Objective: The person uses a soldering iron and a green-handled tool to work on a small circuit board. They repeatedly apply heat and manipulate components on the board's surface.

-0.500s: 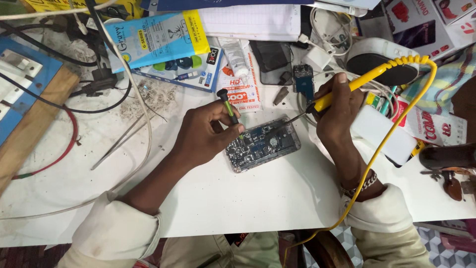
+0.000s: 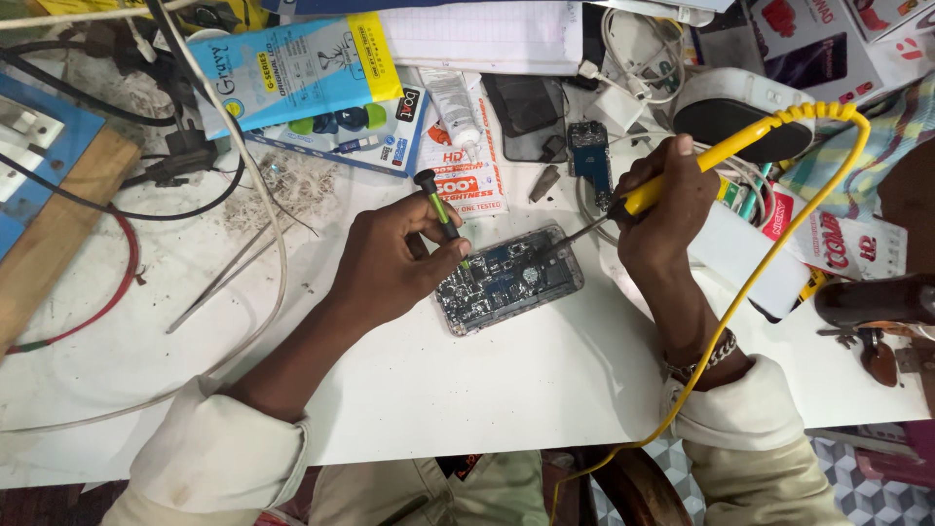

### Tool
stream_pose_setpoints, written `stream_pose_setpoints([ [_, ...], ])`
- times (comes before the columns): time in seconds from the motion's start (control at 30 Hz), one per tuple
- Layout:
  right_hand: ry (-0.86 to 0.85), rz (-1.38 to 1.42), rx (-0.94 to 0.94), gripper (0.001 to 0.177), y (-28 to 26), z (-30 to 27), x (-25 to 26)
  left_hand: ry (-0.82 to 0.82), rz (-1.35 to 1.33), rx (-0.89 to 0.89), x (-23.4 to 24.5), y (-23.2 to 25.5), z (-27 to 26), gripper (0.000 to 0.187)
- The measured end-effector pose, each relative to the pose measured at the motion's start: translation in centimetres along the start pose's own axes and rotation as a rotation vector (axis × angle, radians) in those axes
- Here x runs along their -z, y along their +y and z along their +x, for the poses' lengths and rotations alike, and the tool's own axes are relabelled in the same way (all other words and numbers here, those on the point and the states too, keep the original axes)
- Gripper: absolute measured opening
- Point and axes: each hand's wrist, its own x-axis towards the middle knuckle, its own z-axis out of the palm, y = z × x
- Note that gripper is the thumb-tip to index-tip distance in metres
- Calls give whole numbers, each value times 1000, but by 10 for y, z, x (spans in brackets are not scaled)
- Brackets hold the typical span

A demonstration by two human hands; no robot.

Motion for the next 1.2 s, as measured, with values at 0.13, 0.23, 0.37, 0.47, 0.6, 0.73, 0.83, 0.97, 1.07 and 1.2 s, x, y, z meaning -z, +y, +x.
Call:
stream_pose_setpoints([
  [0.13, -68, -202, 142, 45, 0, -2, 3, 0, 24, 1, 0, 0, 0, 28],
  [0.23, -84, -195, 171, 43, 2, -2, 6, -10, 13, 2, 1, 0, 0, 28],
  [0.37, -59, -154, 157, 42, 5, 0, 6, -18, 14, 16, 2, 1, 0, 27],
  [0.47, -38, -144, 105, 40, 6, -1, 6, -16, 16, 11, 2, 2, 1, 26],
  [0.6, -75, -147, 155, 40, 6, -1, 6, -2, 23, -4, 1, 1, -1, 27],
  [0.73, -54, -183, 165, 40, 5, 1, 6, -7, 10, -8, 2, 2, 0, 26],
  [0.83, -63, -242, 172, 43, 7, -1, 8, -6, 18, -13, 2, 2, 0, 26],
  [0.97, -61, -139, 167, 40, 9, 1, 9, -2, 37, -12, 2, 2, 0, 27],
  [1.07, -57, -123, 145, 40, 10, 0, 9, 3, 50, -6, 1, 2, 0, 27],
  [1.2, -44, -121, 158, 39, 9, -1, 9, 5, 62, -2, 1, 2, 1, 28],
])
